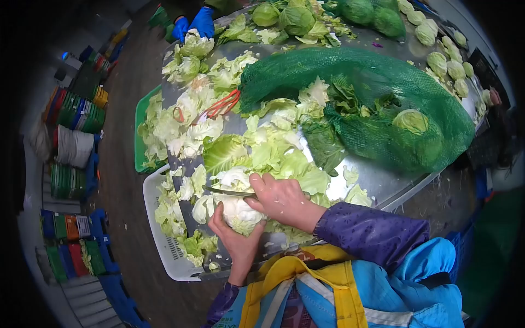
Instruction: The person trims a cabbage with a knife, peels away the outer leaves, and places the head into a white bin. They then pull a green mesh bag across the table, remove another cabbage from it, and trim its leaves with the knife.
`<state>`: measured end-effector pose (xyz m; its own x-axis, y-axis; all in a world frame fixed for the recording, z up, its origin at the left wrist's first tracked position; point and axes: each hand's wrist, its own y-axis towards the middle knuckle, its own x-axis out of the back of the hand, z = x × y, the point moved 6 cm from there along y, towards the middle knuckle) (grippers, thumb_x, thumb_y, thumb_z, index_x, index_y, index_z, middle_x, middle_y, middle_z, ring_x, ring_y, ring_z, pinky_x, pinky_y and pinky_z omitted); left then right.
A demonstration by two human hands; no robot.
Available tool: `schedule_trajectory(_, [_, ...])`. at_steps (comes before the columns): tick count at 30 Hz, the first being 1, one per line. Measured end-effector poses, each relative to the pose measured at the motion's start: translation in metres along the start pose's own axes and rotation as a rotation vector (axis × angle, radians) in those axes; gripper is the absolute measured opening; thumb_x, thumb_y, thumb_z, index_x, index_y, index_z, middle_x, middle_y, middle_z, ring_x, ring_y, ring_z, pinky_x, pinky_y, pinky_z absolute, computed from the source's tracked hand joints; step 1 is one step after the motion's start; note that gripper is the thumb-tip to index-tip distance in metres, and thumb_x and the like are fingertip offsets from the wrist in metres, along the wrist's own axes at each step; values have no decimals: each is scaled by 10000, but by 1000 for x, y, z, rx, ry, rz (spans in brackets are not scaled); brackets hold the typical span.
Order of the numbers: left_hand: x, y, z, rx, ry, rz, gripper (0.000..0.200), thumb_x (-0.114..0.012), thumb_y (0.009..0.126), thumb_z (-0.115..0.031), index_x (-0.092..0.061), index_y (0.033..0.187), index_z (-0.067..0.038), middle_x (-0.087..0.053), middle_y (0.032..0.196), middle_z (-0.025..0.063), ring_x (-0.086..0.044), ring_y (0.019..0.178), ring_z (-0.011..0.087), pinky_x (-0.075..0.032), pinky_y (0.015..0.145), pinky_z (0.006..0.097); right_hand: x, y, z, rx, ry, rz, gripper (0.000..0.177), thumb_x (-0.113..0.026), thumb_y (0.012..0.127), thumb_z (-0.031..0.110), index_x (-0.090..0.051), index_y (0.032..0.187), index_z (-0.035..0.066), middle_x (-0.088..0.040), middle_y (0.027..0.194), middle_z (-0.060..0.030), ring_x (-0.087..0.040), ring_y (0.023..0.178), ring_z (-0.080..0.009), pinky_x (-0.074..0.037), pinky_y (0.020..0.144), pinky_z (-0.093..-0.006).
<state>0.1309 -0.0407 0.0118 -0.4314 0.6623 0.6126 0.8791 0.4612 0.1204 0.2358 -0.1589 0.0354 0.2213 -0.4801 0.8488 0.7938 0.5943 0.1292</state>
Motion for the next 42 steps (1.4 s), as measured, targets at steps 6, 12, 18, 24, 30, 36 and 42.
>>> schedule_trajectory(6, [6,-10,24,8,-64,-11,974,-847,594,-192,-252,1337,12,-293,1241,195,-319,1189,344,-286,1020,448,-9,-2,-75,-103,133,-62,297,-623,828,262,-490,998,57,-604,686,-133,-606,579,-321,-476,525,-398])
schedule_trajectory(12, [1,-19,15,-72,21,6,997,-856,582,-193,-232,1335,4,-265,1272,215,-295,1205,367,-277,1019,469,22,11,-13,-35,251,-122,374,-665,789,320,-544,1015,49,-613,843,-158,-625,790,-317,-488,656,-410])
schedule_trajectory(18, [-3,-34,30,-102,-56,-12,1000,-851,578,-159,-214,1335,-14,-240,1299,225,-307,1215,350,-269,1040,457,-18,43,-43,-44,203,-35,375,-671,760,297,-576,1000,25,-607,834,-176,-612,787,-319,-479,660,-411])
schedule_trajectory(24, [18,-26,51,208,-360,29,1055,-814,589,-100,-116,1376,-12,-232,1360,231,-283,1274,316,-222,1085,412,-18,22,-82,-316,364,59,271,-623,764,257,-568,806,-5,-602,700,-179,-598,674,-354,-465,625,-426])
schedule_trajectory(30, [25,3,36,250,-152,-9,930,-755,654,-82,-180,1381,-2,-282,1354,220,-309,1269,297,-252,1073,394,-10,20,-59,-290,378,104,304,-642,763,251,-565,907,-5,-579,678,-152,-575,625,-291,-451,593,-397])
schedule_trajectory(36, [32,5,60,428,-653,-14,839,-686,732,-28,-191,1410,-10,-371,1330,194,-398,1220,267,-348,1015,358,15,25,-77,-336,290,78,246,-630,761,230,-550,904,47,-582,678,-108,-598,631,-267,-454,587,-410])
schedule_trajectory(42, [38,-1,54,595,-1020,-88,884,-659,778,-83,-101,1463,-67,-320,1400,180,-377,1252,285,-347,1029,399,72,33,-47,-127,200,-259,406,-682,726,210,-508,1055,48,-591,953,-157,-616,816,-325,-479,706,-406])
